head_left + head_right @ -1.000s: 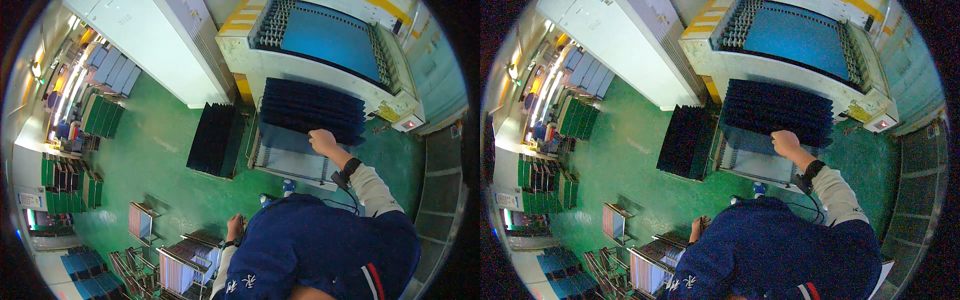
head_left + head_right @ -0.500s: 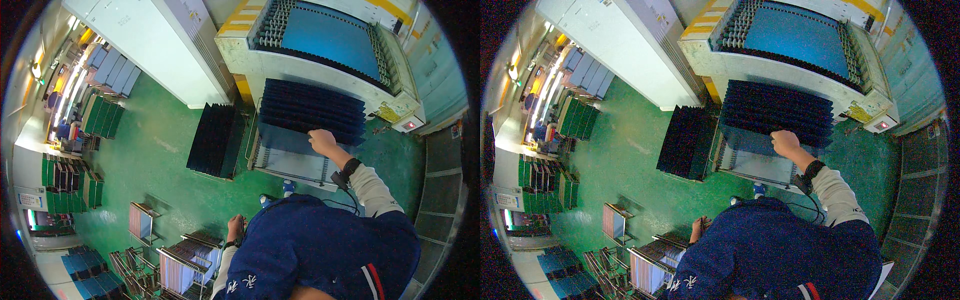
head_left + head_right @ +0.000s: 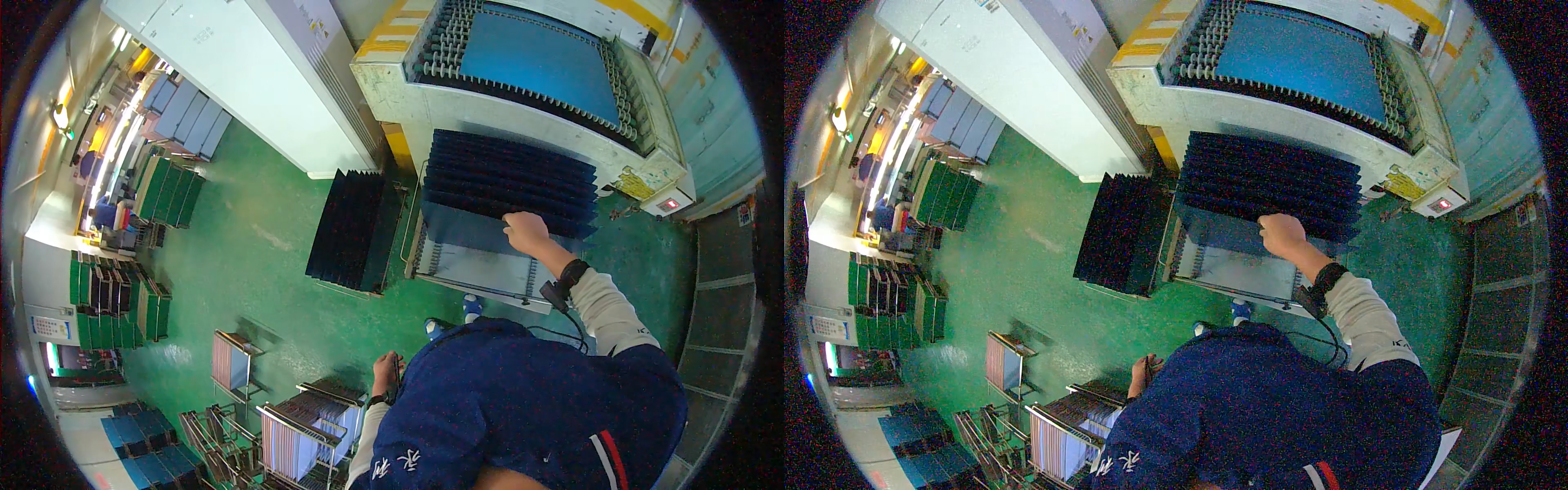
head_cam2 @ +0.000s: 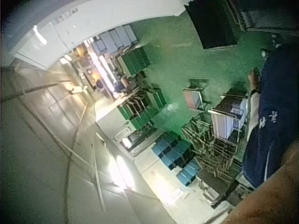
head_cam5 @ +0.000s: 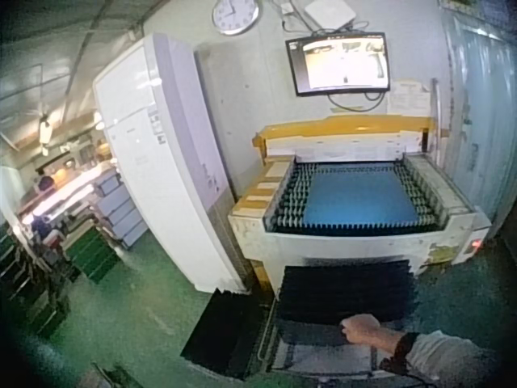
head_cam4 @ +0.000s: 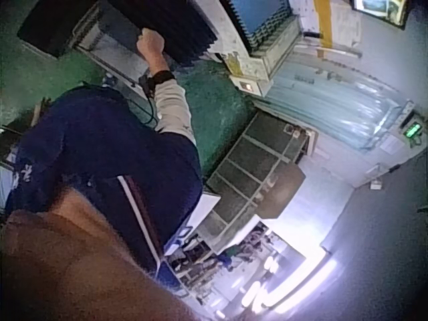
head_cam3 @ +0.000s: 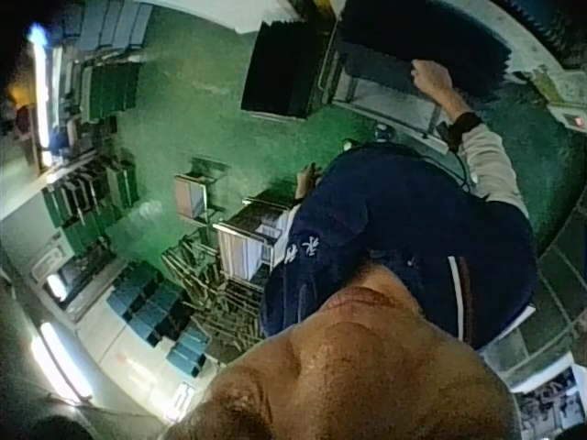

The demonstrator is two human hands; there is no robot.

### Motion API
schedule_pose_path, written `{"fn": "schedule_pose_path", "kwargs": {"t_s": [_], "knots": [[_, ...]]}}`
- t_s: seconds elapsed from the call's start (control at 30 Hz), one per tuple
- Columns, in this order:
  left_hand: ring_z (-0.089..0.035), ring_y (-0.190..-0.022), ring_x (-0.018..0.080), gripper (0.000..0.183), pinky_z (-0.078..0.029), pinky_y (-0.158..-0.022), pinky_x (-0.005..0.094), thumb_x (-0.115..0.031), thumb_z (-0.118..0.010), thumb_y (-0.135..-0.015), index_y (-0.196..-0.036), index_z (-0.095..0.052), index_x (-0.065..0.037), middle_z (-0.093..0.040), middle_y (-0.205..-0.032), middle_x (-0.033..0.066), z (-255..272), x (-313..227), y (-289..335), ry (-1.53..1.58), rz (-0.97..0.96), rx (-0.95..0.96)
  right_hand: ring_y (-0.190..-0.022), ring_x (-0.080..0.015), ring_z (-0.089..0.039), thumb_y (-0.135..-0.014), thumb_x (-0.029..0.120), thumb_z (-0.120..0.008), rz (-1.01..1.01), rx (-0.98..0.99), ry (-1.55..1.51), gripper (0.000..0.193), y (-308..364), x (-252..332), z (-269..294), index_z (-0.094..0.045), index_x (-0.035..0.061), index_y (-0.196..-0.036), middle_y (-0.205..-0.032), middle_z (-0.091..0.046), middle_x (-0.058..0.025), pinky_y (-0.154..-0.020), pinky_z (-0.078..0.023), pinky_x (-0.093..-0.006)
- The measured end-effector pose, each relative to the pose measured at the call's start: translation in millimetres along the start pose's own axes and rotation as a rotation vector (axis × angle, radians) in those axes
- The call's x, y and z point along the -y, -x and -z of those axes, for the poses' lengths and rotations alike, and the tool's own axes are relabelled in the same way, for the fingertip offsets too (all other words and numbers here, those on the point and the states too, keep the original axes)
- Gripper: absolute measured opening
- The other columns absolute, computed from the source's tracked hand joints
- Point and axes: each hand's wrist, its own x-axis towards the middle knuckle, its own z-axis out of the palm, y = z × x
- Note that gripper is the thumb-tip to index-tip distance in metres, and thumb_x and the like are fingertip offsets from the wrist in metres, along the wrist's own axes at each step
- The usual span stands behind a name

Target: The person is removing metal sheets from a fabrication machine and placing them into a storage rack.

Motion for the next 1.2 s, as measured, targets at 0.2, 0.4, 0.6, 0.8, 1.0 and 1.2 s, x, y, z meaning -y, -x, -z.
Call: {"fn": "schedule_pose_path", "kwargs": {"t_s": [0.2, 0.4, 0.6, 0.8, 1.0, 1.2], "knots": [[-0.059, -0.057, 0.0198, 0.028, -0.049, -0.05, 0.0292, -0.02, -0.053, -0.084, -0.095, -0.054, 0.006, -0.061, -0.081, 0.0133, -4, -3, 7, 0.05, -0.047, 0.0, -0.08, -0.0351, -0.059, -0.075, 0.018, -0.059, -0.003, 0.0, 0.006, 0.021, 3, 4, 3, -0.062, 0.0028, -0.09, -0.082, -0.062, -0.0189, -0.07, -0.045, -0.0444], [-0.059, -0.057, 0.0198, 0.031, -0.049, -0.049, 0.0289, -0.021, -0.052, -0.084, -0.098, -0.055, 0.006, -0.062, -0.08, 0.0129, -2, -1, 6, -0.014, -0.027, 0.006, -0.08, -0.0354, -0.058, -0.075, 0.018, -0.058, 0.015, -0.012, 0.01, 0.02, 4, 3, 2, -0.061, 0.0031, -0.088, -0.08, -0.061, -0.0189, -0.069, -0.045, -0.0446], [-0.059, -0.058, 0.0206, 0.032, -0.048, -0.049, 0.0291, -0.021, -0.051, -0.085, -0.102, -0.054, 0.007, -0.062, -0.082, 0.0131, 2, 0, 3, -0.035, 0.012, 0.017, -0.081, -0.0354, -0.058, -0.075, 0.018, -0.058, 0.013, 0.008, 0.016, 0.019, 5, 4, 2, -0.06, 0.0026, -0.087, -0.082, -0.061, -0.0185, -0.069, -0.045, -0.0453], [-0.059, -0.06, 0.0213, 0.033, -0.049, -0.051, 0.0299, -0.02, -0.051, -0.085, -0.104, -0.052, 0.007, -0.061, -0.083, 0.014, 4, 4, 2, -0.011, 0.01, 0.03, -0.079, -0.0357, -0.058, -0.075, 0.017, -0.058, 0.03, -0.025, 0.007, 0.019, 6, 2, -2, -0.061, 0.0024, -0.087, -0.08, -0.061, -0.0188, -0.068, -0.045, -0.0455], [-0.059, -0.06, 0.0226, 0.033, -0.049, -0.052, 0.0303, -0.02, -0.052, -0.085, -0.104, -0.052, 0.007, -0.061, -0.085, 0.0152, -2, 0, 13, -0.066, 0.024, -0.016, -0.078, -0.0357, -0.058, -0.075, 0.017, -0.058, 0.044, -0.018, 0.006, 0.02, 8, 2, 0, -0.061, 0.0018, -0.088, -0.079, -0.061, -0.0191, -0.068, -0.045, -0.0452], [-0.059, -0.059, 0.0226, 0.033, -0.05, -0.052, 0.0308, -0.021, -0.052, -0.085, -0.103, -0.052, 0.007, -0.061, -0.087, 0.0165, -2, 2, 12, -0.053, 0.028, -0.026, -0.079, -0.0351, -0.058, -0.075, 0.016, -0.058, 0.057, -0.027, 0.013, 0.019, 8, 1, -4, -0.06, 0.0019, -0.087, -0.08, -0.061, -0.0181, -0.069, -0.045, -0.0449]]}}
